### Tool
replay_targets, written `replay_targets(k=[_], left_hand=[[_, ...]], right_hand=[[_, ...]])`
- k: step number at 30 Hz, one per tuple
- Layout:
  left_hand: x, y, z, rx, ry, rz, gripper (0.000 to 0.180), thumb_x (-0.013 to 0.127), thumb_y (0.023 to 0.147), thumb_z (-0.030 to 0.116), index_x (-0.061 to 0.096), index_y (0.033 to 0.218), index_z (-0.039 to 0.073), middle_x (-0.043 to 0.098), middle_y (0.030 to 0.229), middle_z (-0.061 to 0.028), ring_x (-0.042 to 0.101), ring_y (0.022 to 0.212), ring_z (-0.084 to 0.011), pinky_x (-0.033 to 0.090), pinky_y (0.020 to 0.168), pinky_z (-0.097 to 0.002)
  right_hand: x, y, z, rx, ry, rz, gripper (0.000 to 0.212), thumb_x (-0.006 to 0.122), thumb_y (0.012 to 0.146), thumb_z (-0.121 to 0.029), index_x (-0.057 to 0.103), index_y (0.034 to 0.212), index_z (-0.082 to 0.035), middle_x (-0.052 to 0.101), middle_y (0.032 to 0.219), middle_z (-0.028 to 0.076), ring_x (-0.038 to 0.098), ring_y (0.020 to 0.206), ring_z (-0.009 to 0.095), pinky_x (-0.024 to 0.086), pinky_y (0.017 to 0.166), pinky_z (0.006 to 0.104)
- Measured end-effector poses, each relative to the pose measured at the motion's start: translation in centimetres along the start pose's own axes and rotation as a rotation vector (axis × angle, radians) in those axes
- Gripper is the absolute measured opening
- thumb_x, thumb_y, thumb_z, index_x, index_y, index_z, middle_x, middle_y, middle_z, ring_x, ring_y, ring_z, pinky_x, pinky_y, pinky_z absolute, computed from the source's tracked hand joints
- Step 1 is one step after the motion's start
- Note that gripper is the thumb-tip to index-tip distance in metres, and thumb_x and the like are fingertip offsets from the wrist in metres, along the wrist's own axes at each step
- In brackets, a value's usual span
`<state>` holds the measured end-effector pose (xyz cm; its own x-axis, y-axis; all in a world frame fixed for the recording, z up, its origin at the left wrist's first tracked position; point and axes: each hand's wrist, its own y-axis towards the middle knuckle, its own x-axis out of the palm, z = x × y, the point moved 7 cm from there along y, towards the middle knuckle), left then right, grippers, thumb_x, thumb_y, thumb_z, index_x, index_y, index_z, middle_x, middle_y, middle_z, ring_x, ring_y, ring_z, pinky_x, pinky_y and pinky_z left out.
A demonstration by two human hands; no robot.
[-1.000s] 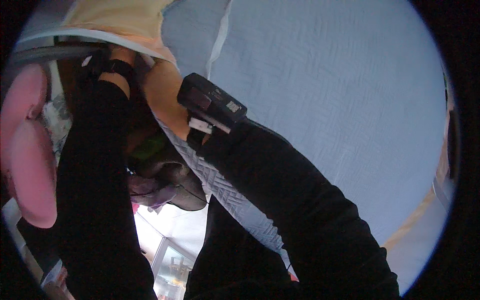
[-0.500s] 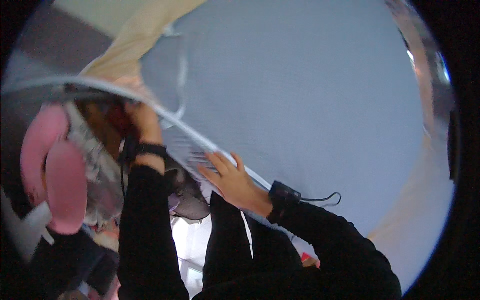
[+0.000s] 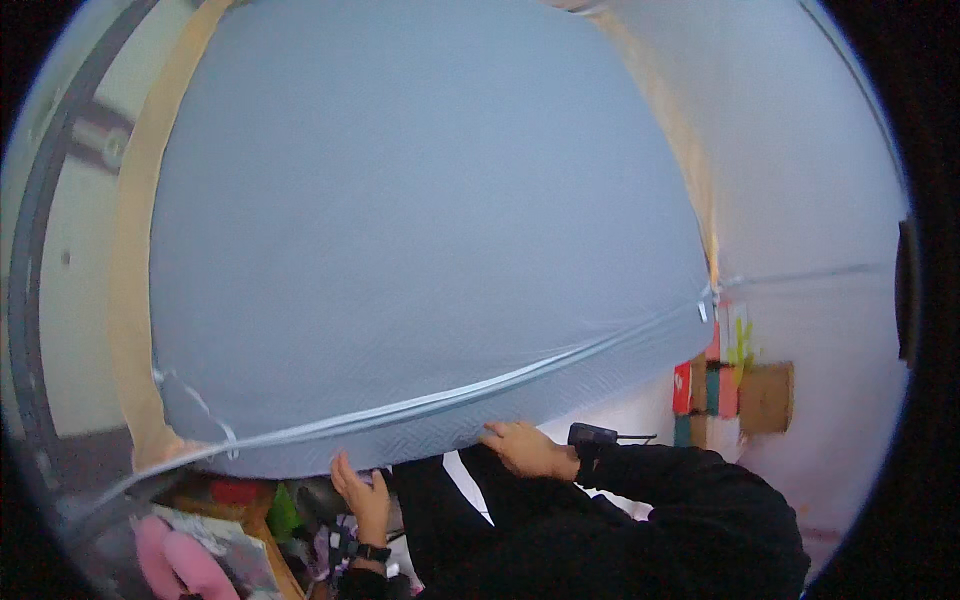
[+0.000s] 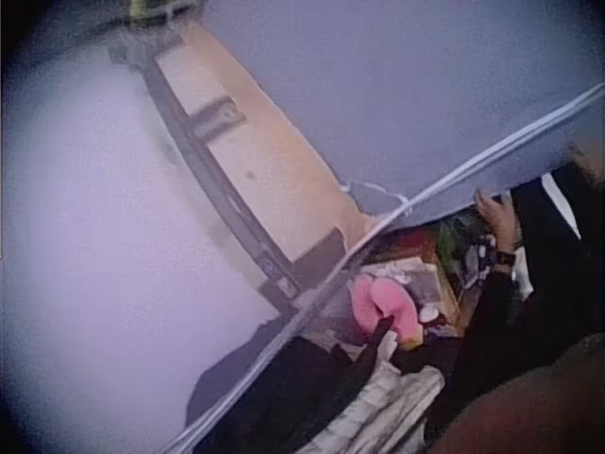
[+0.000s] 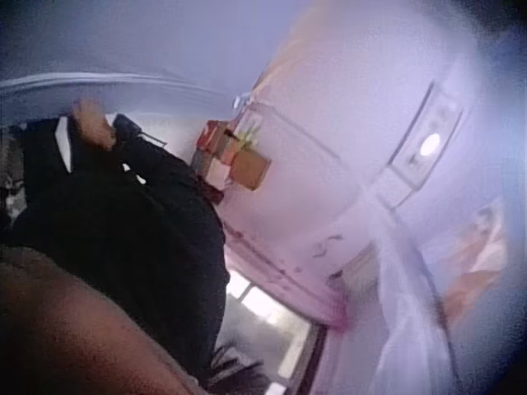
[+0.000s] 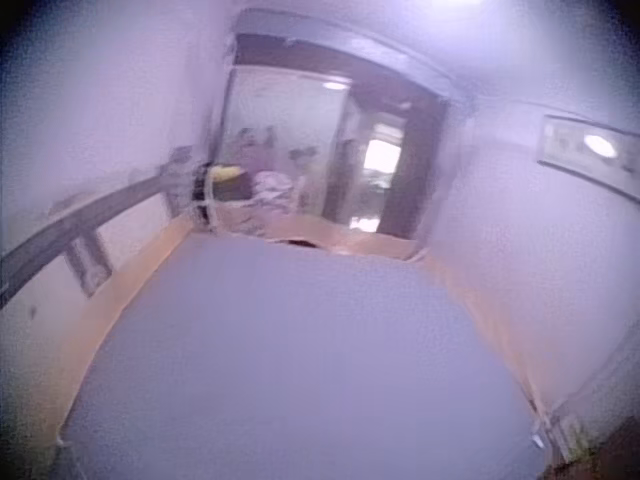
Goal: The person installs a small green fan inside a mosquito net tent by threading its power cord through the mesh and securing it with a white plastic clip. They then adjust the tent's fabric and frame to ensure the cord is properly routed.
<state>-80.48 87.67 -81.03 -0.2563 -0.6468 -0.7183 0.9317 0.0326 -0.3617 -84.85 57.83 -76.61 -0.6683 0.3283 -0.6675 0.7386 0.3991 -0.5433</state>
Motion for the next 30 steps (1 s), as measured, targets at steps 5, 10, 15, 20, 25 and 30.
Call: replay_targets(k=[5, 10, 15, 20, 25, 30], left_hand=[[0.4, -4.8, 4.5, 0.070, 0.110, -0.146, 0.054, 0.064, 0.075, 0.007, 0.044, 0.124, -0.001, 0.042, 0.128, -0.0236, 0.036, 0.123, -0.0397, 0.028, 0.104, -0.0472], [4.4, -9.0, 9.9, 0.262, 0.026, -0.358, 0.033, 0.065, 0.076, 0.012, 0.055, 0.106, 0.000, 0.055, 0.106, -0.0185, 0.049, 0.104, -0.0363, 0.037, 0.093, -0.0447], [8.1, -10.9, 14.3, 0.636, 0.104, -0.596, 0.033, 0.063, 0.082, 0.021, 0.060, 0.107, 0.001, 0.060, 0.103, -0.0191, 0.057, 0.096, -0.0356, 0.045, 0.084, -0.0414], [12.6, -13.6, 18.4, 0.597, 0.258, -0.931, 0.037, 0.054, 0.093, 0.028, 0.054, 0.126, 0.010, 0.050, 0.130, -0.0196, 0.052, 0.113, -0.0277, 0.040, 0.098, -0.0397], [18.1, -21.8, 29.7, 0.815, 0.311, -1.055, 0.037, 0.054, 0.092, 0.028, 0.055, 0.123, 0.009, 0.052, 0.126, -0.0195, 0.053, 0.111, -0.0294, 0.041, 0.095, -0.0402], [20.5, -27.9, 37.0, 0.960, 0.358, -1.088, 0.036, 0.055, 0.091, 0.028, 0.056, 0.120, 0.007, 0.054, 0.121, -0.0195, 0.054, 0.108, -0.0311, 0.042, 0.093, -0.0407]], right_hand=[[1.4, -10.4, 3.1, 0.120, 0.143, 0.047, 0.034, 0.060, 0.075, -0.009, 0.057, 0.109, -0.003, 0.055, 0.102, 0.018, 0.059, 0.092, 0.036, 0.049, 0.076, 0.0448], [4.3, -22.8, 8.2, 0.350, 0.105, 0.167, 0.019, 0.055, 0.078, -0.016, 0.061, 0.092, -0.004, 0.061, 0.087, 0.017, 0.062, 0.079, 0.036, 0.050, 0.068, 0.0479], [10.9, -33.4, 10.8, 0.686, 0.240, 0.330, 0.020, 0.053, 0.079, -0.015, 0.063, 0.093, -0.005, 0.063, 0.087, 0.018, 0.063, 0.083, 0.038, 0.049, 0.068, 0.0504], [18.6, -41.4, 8.5, 0.879, 0.577, 0.328, 0.038, 0.049, 0.083, -0.017, 0.059, 0.118, -0.007, 0.060, 0.112, 0.021, 0.060, 0.098, 0.040, 0.048, 0.081, 0.0514], [23.4, -47.9, 4.9, 0.762, 0.654, 0.535, 0.035, 0.053, 0.087, -0.024, 0.058, 0.116, -0.006, 0.058, 0.112, 0.020, 0.055, 0.106, 0.035, 0.045, 0.089, 0.0446], [26.9, -51.7, 7.0, 0.750, 0.752, 0.633, 0.035, 0.054, 0.087, -0.024, 0.058, 0.116, -0.006, 0.058, 0.112, 0.019, 0.054, 0.106, 0.035, 0.045, 0.089, 0.0439]])
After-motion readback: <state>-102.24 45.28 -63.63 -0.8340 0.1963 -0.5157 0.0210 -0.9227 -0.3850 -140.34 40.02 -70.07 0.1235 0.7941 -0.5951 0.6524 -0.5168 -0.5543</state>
